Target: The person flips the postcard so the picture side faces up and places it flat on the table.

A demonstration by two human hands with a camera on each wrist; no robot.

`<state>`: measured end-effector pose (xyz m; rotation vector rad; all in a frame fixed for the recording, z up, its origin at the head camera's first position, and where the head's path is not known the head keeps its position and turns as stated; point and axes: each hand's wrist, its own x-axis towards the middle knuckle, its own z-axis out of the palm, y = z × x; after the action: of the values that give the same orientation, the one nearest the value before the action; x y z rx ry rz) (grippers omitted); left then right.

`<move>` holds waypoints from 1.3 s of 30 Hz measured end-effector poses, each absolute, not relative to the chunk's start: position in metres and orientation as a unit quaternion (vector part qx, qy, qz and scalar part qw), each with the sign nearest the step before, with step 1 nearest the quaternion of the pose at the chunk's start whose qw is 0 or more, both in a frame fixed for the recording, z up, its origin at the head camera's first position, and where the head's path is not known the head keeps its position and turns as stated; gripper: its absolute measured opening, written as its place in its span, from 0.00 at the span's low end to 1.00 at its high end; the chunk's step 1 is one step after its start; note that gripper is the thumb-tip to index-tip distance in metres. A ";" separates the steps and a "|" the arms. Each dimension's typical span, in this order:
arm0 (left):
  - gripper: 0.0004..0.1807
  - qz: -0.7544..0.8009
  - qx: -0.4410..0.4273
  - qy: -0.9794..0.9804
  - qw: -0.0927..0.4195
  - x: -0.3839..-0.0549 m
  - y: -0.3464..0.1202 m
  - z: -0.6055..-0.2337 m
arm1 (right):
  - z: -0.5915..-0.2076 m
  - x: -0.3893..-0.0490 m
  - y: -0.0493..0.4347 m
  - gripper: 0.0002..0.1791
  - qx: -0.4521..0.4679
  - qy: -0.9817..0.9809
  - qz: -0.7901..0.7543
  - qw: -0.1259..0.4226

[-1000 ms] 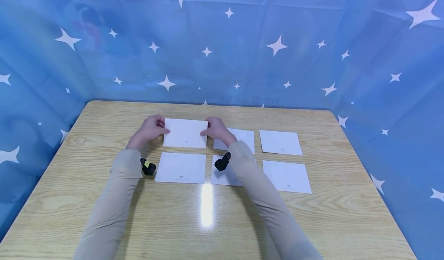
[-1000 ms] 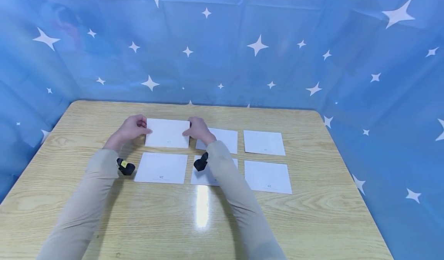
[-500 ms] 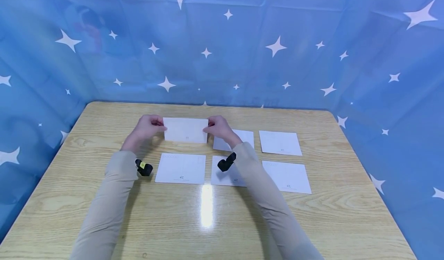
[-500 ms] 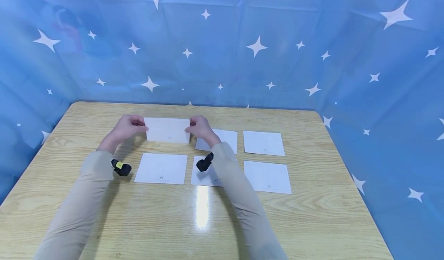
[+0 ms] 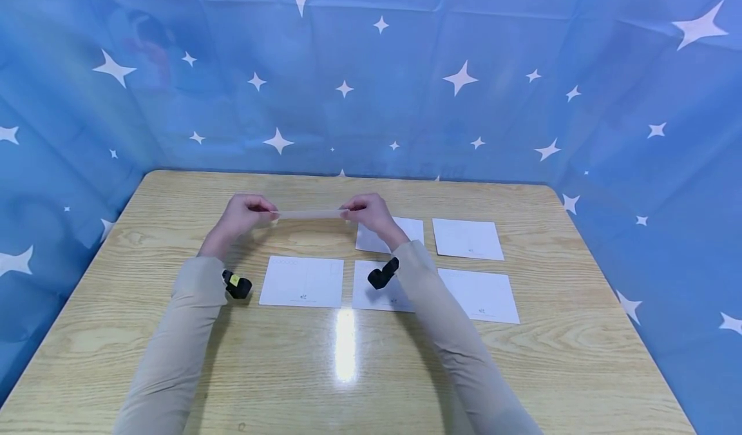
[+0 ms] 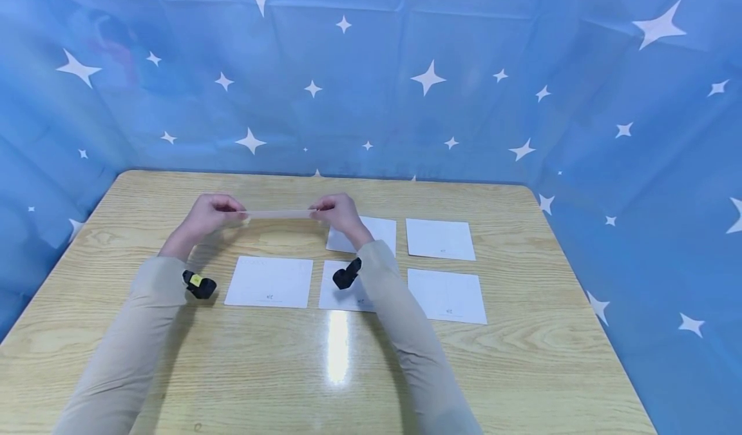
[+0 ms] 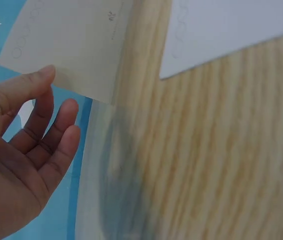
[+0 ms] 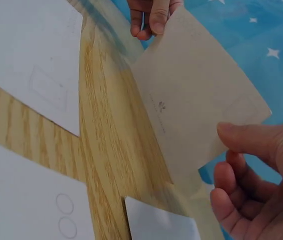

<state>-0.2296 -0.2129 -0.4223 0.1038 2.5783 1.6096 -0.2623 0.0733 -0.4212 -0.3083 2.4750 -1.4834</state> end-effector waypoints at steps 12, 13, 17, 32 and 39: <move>0.12 0.522 0.030 0.849 0.079 -0.227 -0.217 -0.426 | -0.424 -0.259 0.078 0.10 -0.129 0.849 -0.492 0.142; 0.13 0.518 0.029 0.850 0.085 -0.227 -0.217 -0.427 | -0.425 -0.259 0.078 0.10 -0.126 0.855 -0.483 0.143; 0.16 0.506 0.033 0.855 0.108 -0.226 -0.219 -0.430 | -0.425 -0.257 0.077 0.10 -0.122 0.866 -0.461 0.149; 0.15 0.458 0.034 0.882 0.105 -0.228 -0.211 -0.439 | -0.427 -0.254 0.075 0.10 -0.126 0.874 -0.431 0.183; 0.15 0.439 0.042 0.893 0.088 -0.229 -0.203 -0.434 | -0.426 -0.254 0.070 0.10 -0.113 0.885 -0.410 0.190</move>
<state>-0.2293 -0.2025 -0.4342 0.1247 2.6582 1.3070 -0.2545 0.0696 -0.4256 -0.3183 2.4871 -1.1534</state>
